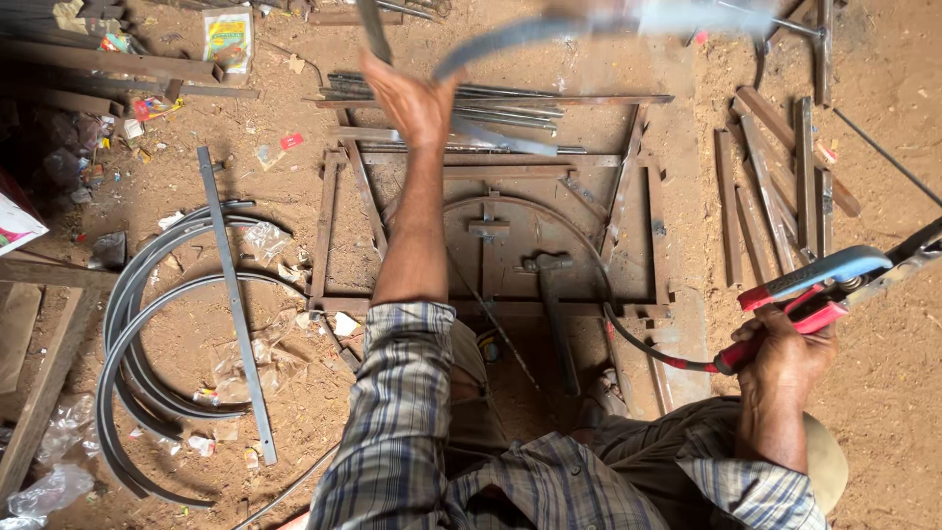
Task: The person welds metal rods using a welding electrode holder. The person positions the rods on a metal jig, joins them with sparks at various points, and rotates the rods to continue welding.
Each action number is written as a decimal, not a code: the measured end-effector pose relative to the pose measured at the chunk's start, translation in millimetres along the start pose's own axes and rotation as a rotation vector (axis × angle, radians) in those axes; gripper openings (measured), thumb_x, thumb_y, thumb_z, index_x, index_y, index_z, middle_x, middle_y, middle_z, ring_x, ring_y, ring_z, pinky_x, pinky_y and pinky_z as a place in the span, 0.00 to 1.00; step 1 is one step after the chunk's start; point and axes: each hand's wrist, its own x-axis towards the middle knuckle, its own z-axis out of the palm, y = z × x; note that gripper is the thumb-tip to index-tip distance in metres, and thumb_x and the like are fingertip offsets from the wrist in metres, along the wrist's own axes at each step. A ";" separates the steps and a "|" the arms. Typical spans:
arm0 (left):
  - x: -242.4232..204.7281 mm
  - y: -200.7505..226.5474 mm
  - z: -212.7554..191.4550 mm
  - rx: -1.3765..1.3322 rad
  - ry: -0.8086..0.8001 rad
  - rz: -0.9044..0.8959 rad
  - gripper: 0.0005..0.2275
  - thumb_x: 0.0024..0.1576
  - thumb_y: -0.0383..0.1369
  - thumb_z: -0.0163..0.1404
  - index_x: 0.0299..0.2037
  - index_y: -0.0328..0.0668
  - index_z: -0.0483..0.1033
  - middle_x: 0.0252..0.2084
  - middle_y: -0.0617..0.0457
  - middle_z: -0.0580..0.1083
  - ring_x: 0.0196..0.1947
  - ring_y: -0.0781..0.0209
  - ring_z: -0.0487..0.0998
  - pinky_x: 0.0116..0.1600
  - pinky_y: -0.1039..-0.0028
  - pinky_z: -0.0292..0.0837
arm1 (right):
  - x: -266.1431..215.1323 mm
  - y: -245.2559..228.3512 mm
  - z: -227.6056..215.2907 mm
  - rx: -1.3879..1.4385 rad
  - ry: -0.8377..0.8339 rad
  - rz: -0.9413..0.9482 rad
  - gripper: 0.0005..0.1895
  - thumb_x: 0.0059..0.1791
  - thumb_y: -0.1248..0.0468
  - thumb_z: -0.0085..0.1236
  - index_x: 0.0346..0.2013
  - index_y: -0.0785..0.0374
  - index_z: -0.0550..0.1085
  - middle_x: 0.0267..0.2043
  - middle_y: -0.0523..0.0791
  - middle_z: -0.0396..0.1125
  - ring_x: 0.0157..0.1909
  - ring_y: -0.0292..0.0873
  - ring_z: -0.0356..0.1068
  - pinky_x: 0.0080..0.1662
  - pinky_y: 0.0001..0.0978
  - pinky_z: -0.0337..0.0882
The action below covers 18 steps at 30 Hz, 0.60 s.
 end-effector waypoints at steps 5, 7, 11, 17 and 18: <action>-41.8 -39.6 21.9 0.348 -0.308 -0.114 0.64 0.34 0.66 0.60 0.72 0.31 0.37 0.70 0.30 0.59 0.71 0.40 0.63 0.77 0.57 0.61 | -2.6 -5.9 12.5 0.051 0.020 0.028 0.24 0.48 0.81 0.50 0.56 0.61 0.64 0.35 0.46 0.69 0.27 0.39 0.70 0.27 0.34 0.73; -46.9 -47.5 21.4 0.931 -0.376 0.053 0.66 0.36 0.63 0.64 0.72 0.26 0.32 0.76 0.23 0.49 0.79 0.33 0.55 0.83 0.54 0.54 | -6.0 -8.6 11.2 0.012 0.030 0.036 0.23 0.49 0.81 0.50 0.56 0.63 0.65 0.36 0.46 0.69 0.29 0.39 0.71 0.30 0.34 0.76; -20.3 -33.0 -3.8 0.109 -0.477 -0.144 0.60 0.39 0.51 0.67 0.73 0.37 0.31 0.74 0.25 0.46 0.74 0.35 0.51 0.74 0.54 0.53 | -10.0 -15.0 21.2 -0.026 -0.004 0.026 0.17 0.50 0.81 0.49 0.52 0.66 0.66 0.35 0.48 0.68 0.28 0.41 0.71 0.31 0.35 0.76; 8.5 28.0 -67.2 -0.130 -0.565 -0.158 0.46 0.54 0.44 0.59 0.74 0.42 0.35 0.72 0.29 0.56 0.69 0.37 0.62 0.70 0.53 0.59 | -37.2 -21.9 22.2 -0.067 -0.125 -0.143 0.09 0.52 0.77 0.52 0.46 0.68 0.69 0.34 0.48 0.69 0.28 0.41 0.70 0.31 0.35 0.74; 12.7 34.4 -73.7 -0.132 -0.596 -0.222 0.41 0.59 0.41 0.55 0.74 0.43 0.36 0.72 0.31 0.59 0.67 0.39 0.66 0.68 0.52 0.61 | -42.3 -22.1 19.8 -0.118 -0.133 -0.161 0.07 0.53 0.75 0.53 0.46 0.67 0.69 0.34 0.48 0.70 0.28 0.41 0.71 0.31 0.35 0.75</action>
